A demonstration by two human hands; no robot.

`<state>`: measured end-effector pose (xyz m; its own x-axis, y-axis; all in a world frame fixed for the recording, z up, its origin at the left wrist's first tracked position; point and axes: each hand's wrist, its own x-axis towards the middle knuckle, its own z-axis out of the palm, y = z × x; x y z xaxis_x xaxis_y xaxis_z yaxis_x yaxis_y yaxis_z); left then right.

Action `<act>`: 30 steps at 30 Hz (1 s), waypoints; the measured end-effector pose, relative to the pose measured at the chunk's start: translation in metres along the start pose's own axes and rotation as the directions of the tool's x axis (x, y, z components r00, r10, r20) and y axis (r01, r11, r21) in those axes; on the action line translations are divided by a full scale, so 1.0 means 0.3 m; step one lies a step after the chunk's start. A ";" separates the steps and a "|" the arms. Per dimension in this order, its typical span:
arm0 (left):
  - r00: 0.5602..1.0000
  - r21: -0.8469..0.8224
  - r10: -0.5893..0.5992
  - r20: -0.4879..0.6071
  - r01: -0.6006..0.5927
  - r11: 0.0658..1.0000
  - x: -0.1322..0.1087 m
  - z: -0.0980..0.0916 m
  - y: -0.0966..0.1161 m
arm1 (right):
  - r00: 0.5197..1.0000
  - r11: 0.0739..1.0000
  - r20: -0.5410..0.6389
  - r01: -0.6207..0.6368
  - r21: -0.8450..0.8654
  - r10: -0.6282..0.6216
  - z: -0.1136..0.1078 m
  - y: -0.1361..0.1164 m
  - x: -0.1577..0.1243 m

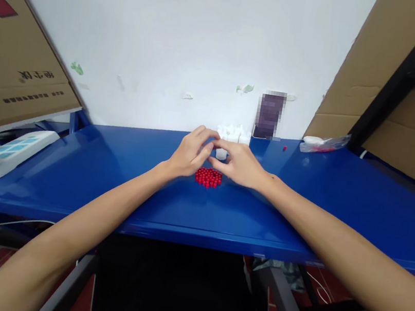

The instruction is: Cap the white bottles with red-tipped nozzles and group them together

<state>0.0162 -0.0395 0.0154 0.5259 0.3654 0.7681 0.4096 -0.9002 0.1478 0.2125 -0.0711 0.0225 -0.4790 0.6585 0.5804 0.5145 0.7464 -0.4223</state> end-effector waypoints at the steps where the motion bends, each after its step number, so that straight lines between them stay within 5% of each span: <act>1: 0.999 -0.041 -0.016 -0.042 0.014 0.999 0.003 0.010 0.003 | 0.999 0.999 -0.030 -0.016 0.033 0.017 0.007 -0.010 0.002; 5: 0.967 -0.212 -0.204 -0.153 0.169 0.962 0.018 0.055 0.015 | 0.992 0.997 -0.129 0.015 0.076 -0.005 0.033 -0.016 0.019; 9: 0.939 -0.331 -0.324 -0.114 0.271 0.904 0.026 0.085 0.032 | 0.980 0.998 -0.197 0.037 0.058 -0.025 0.049 -0.002 0.028; 15: 0.953 -0.341 -0.278 -0.122 0.223 0.913 0.018 0.087 0.033 | 0.986 0.981 -0.148 -0.042 0.190 0.071 0.047 0.004 0.014; 20: 0.972 -0.343 -0.237 -0.001 0.222 0.913 -0.007 0.048 -0.001 | 0.974 0.975 -0.214 -0.031 0.222 0.079 0.032 0.015 0.001; 30: 0.960 0.015 -0.120 0.255 0.120 0.993 -0.007 -0.011 -0.024 | 0.968 0.981 -0.227 -0.064 0.185 0.106 0.017 0.040 -0.003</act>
<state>0.0098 -0.0344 0.0148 0.6455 0.5188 0.5605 0.4810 -0.8462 0.2293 0.2155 -0.0624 0.0134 -0.2474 0.6949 0.6752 0.4040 0.7074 -0.5800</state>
